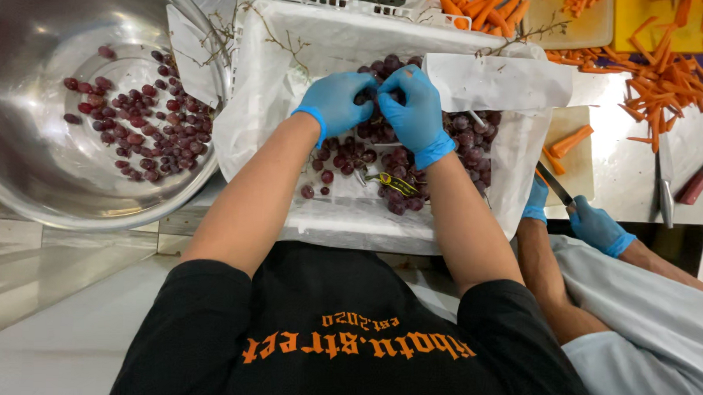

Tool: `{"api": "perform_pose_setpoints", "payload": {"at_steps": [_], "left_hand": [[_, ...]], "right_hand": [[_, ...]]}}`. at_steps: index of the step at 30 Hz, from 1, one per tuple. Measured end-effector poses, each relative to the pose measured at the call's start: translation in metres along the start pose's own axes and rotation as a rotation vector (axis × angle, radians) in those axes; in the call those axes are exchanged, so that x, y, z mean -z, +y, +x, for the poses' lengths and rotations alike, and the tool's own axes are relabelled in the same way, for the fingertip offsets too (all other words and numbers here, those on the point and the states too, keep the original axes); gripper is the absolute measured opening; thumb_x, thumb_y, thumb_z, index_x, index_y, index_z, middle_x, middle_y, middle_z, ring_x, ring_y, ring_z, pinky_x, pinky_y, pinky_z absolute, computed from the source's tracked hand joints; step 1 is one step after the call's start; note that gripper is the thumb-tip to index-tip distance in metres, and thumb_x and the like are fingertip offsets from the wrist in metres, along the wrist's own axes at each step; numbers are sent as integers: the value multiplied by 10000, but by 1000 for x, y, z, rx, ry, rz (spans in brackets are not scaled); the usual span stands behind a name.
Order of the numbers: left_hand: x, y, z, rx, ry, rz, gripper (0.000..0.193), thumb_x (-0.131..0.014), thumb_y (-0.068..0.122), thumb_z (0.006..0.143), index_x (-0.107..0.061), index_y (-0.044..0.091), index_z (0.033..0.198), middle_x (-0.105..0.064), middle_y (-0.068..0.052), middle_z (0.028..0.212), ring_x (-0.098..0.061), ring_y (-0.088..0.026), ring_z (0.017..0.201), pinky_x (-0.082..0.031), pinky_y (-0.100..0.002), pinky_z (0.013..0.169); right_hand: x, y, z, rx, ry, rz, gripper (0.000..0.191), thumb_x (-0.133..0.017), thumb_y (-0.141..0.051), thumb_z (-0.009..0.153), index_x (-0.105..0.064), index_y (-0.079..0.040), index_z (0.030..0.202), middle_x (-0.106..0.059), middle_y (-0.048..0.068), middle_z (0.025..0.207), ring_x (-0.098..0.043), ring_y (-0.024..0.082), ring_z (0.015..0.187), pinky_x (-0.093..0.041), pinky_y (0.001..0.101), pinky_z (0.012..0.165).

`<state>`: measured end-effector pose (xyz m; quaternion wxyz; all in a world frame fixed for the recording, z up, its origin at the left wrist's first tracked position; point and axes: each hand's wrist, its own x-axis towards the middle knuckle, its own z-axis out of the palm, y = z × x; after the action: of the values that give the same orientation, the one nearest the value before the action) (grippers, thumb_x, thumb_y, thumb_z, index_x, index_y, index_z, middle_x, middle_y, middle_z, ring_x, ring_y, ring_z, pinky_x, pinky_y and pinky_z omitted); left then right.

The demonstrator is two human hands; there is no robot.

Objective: The person plucks red grapes from bunches in a styrofoam tray and places the loose grapes into a large metal bowl beside the tray, working through the bunches one at a time by hand while wearing blue gloves.

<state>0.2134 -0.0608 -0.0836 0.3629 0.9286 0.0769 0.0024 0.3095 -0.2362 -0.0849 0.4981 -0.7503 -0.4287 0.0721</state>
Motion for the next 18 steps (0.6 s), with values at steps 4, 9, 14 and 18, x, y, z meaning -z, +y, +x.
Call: {"api": "perform_pose_setpoints", "payload": {"at_steps": [4,9,14,18], "left_hand": [[3,-1,-3,-36,20,-136,372,-697,337,836,-696,148,1156,-723,-131,1090,-685,-343,976,-538,-436,840],[-5,-10,3,-85,45,-219,341,-726,321,853,-722,132,1137,-713,-136,1098,-677,-336,994,-532,-417,859],[-22,-15,13,-51,221,-298,255,-759,243,816,-759,117,1038,-695,-134,1015,-675,-321,937,-540,-400,845],[-25,-16,12,-57,266,-287,169,-745,175,830,-734,110,986,-677,-117,1002,-672,-308,910,-543,-398,817]], "right_hand": [[-2,14,2,0,-13,24,78,-717,-51,887,-659,-47,938,-588,72,921,-582,170,803,-499,296,743],[-6,28,2,-57,-24,97,105,-723,-54,898,-664,-34,982,-601,69,932,-581,148,819,-504,290,754],[-11,27,0,-109,16,142,177,-746,-62,883,-637,-34,1020,-633,64,956,-613,125,839,-531,281,775],[-12,22,0,-136,5,62,185,-758,-80,878,-633,-35,1007,-654,66,915,-624,137,811,-537,293,760]]}}
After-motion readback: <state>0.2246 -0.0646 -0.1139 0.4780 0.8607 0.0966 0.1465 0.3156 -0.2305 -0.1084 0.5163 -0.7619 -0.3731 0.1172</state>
